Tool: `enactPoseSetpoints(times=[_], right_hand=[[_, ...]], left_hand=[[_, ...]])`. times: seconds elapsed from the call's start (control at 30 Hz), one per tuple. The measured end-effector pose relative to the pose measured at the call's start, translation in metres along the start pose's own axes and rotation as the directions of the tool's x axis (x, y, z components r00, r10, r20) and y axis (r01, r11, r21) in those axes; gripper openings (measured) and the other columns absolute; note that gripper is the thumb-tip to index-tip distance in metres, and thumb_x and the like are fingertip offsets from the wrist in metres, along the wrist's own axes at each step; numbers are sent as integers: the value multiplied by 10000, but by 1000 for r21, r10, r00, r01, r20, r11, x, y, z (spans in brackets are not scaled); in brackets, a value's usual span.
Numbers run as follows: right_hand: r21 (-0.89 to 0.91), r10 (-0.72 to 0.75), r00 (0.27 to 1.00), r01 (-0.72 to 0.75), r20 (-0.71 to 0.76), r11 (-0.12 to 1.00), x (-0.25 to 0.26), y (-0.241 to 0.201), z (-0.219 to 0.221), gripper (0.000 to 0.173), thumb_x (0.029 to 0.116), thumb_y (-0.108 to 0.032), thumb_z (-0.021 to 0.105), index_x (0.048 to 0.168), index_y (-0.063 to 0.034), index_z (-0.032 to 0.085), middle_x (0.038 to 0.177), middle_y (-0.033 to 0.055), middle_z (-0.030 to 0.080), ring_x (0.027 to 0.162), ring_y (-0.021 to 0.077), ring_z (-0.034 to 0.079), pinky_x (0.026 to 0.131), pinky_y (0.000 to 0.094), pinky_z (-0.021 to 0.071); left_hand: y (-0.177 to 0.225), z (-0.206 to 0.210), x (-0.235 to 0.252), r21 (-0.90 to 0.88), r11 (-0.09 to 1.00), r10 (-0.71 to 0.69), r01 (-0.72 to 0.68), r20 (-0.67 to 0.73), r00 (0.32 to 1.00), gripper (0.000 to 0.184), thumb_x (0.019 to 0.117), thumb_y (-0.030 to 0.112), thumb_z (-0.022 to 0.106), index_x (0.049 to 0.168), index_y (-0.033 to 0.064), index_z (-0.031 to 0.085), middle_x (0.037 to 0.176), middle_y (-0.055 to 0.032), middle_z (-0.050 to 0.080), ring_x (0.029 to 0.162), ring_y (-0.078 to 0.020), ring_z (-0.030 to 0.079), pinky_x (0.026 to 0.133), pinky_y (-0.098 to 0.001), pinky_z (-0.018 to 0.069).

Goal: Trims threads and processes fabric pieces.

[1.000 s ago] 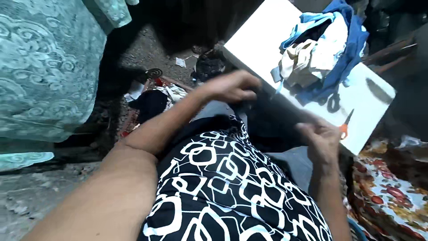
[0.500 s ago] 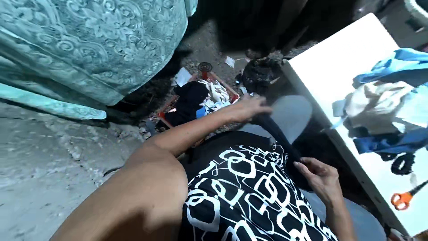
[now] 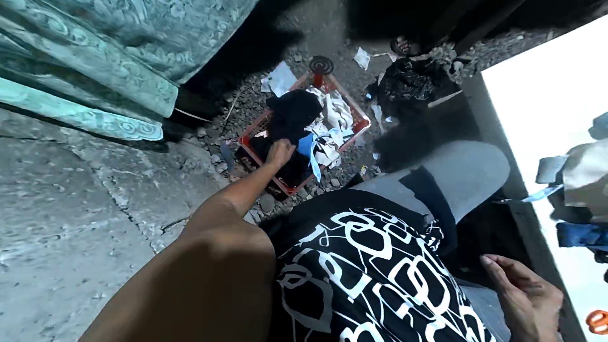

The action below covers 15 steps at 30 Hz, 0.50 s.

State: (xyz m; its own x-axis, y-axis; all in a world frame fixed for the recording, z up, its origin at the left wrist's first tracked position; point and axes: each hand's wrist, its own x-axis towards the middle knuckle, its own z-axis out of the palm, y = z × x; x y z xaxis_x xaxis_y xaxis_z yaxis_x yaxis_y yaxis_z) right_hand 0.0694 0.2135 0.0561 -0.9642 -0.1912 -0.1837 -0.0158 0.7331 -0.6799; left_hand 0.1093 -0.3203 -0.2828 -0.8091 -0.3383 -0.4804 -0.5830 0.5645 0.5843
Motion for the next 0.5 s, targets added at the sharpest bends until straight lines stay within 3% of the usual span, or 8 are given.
enactPoseSetpoints(times=[0.03,0.1,0.17,0.2,0.27,0.4,0.43,0.5], right_hand=[[-2,3,1000,-3,5,1000,-1,-2,1,131,932,-78,643,969,40,688,820,-76,692,726,-110,608,693,89,520],[-6,4,1000,-4,10,1000,-2,-3,2,134,931,-80,642,964,42,687,822,-70,689,729,-108,607,693,86,515],[4,0,1000,0,8,1000,-2,-2,4,132,931,-81,643,958,41,687,817,-69,690,724,-106,610,689,85,517],[6,-2,1000,2,8,1000,-3,-2,3,134,933,-85,643,957,38,688,820,-71,692,725,-105,611,689,87,519],[12,-19,1000,19,-4,1000,-5,-3,0,136,933,-91,643,950,34,692,812,-75,694,715,-109,608,677,85,517],[36,-40,998,42,-46,998,-10,1,-7,140,937,-103,642,959,26,689,811,-97,686,709,-119,598,673,81,511],[39,-38,998,40,-53,998,-13,2,-8,136,938,-107,642,959,20,689,806,-104,680,702,-120,592,665,80,506],[49,-37,997,41,-64,998,-16,4,-8,132,942,-104,639,959,16,691,800,-107,674,695,-120,583,650,80,495]], left_hand=[[-4,17,-9,48,994,94,-96,39,995,479,1019,374,624,1241,-50,639,1242,-270,637,1194,-429,615,1032,-601,483],[-7,48,-20,136,981,124,-139,115,986,658,943,468,717,1358,-21,576,1362,-258,584,1294,-434,554,1076,-603,450],[-9,66,-16,125,990,52,-67,125,991,515,994,366,674,1323,-23,604,1345,-257,593,1313,-449,527,1073,-624,431],[-7,67,-10,71,997,6,-14,110,994,388,1032,286,613,1254,-31,645,1293,-260,619,1282,-448,547,1063,-627,432],[5,52,6,-83,994,-57,64,85,995,345,1072,224,528,1206,-68,653,1239,-290,645,1224,-444,601,1059,-608,450],[43,-14,30,-465,884,-26,48,53,998,363,1101,174,435,1305,-102,554,1301,-284,598,1212,-357,593,1059,-514,455],[56,-32,30,-572,819,-18,47,56,998,342,1106,170,410,1314,-68,541,1246,-225,622,1111,-285,631,987,-461,507],[89,-65,21,-796,603,40,49,92,995,249,1111,179,370,1250,33,517,950,-75,614,757,-167,649,723,-356,590]])
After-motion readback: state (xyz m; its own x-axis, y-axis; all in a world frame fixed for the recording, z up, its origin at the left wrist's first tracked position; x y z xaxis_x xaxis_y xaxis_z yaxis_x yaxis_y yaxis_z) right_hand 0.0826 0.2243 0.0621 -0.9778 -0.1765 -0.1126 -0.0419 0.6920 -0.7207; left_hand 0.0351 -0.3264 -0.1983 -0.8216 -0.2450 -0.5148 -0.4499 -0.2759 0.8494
